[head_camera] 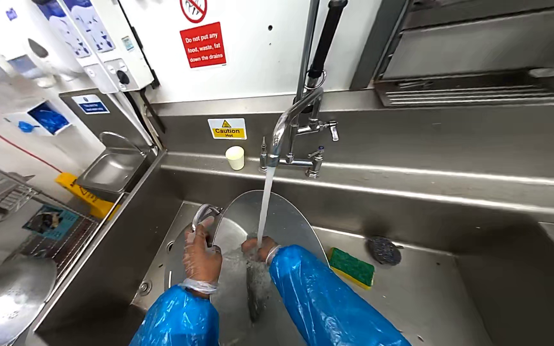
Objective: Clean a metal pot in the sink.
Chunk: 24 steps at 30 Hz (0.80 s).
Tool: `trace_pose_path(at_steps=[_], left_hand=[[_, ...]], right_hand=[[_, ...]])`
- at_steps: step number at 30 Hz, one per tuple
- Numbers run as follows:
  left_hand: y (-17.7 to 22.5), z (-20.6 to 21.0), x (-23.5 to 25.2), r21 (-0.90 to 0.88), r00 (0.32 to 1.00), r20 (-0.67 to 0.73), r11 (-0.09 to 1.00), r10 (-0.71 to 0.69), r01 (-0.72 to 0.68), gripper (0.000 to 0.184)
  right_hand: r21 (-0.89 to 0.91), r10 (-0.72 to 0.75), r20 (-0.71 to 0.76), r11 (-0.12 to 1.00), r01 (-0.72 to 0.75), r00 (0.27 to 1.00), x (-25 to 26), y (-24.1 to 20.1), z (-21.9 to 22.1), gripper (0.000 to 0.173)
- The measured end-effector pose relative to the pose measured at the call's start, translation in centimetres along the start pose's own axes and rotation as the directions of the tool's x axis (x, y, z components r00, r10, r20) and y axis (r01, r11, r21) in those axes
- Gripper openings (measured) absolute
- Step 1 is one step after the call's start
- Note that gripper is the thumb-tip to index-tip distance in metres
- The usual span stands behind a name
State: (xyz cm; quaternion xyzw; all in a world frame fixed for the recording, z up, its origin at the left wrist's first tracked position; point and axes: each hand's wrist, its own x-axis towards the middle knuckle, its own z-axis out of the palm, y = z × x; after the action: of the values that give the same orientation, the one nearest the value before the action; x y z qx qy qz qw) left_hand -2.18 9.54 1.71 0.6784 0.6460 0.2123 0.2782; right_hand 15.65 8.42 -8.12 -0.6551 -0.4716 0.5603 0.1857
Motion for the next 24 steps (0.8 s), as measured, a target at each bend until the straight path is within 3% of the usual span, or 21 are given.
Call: trace_pose_path(at_steps=[6, 11, 14, 19, 21, 24], left_hand=[[-0.3, 0.1, -0.9, -0.011, 1.0, 0.007, 1.0, 0.02, -0.02, 0.059], [0.1, 0.4, -1.5, -0.013, 0.999, 0.018, 0.999, 0.047, -0.047, 0.061], [0.5, 0.5, -1.7, 0.011, 0.998, 0.033, 0.999, 0.047, -0.047, 0.061], [0.4, 0.6, -2.2, -0.033, 0.998, 0.012, 0.997, 0.068, -0.067, 0.062], [-0.1, 0.7, -2.3, -0.068, 0.997, -0.002, 0.995, 0.078, -0.078, 0.064], [-1.4, 0.7, -2.2, -0.11, 0.994, -0.043, 0.988, 0.105, -0.11, 0.064]], right_hand=[[0.303, 0.051, -0.015, 0.952, -0.044, 0.999, -1.5, 0.4, 0.4, 0.032], [0.469, 0.09, -0.124, 0.883, -0.022, 0.988, -2.5, 0.0, -0.1, 0.031], [0.327, 0.013, -0.09, 0.945, 0.018, 0.996, -2.6, 0.4, -0.4, 0.027], [0.381, 0.072, -0.173, 0.924, -0.001, 0.982, -3.6, 2.1, -0.4, 0.033], [0.191, 0.077, -0.195, 0.981, -0.039, 0.978, -4.9, 5.6, -0.3, 0.038], [-0.082, 0.212, -0.245, 0.968, -0.238, 0.946, -9.5, 11.0, 0.8, 0.045]])
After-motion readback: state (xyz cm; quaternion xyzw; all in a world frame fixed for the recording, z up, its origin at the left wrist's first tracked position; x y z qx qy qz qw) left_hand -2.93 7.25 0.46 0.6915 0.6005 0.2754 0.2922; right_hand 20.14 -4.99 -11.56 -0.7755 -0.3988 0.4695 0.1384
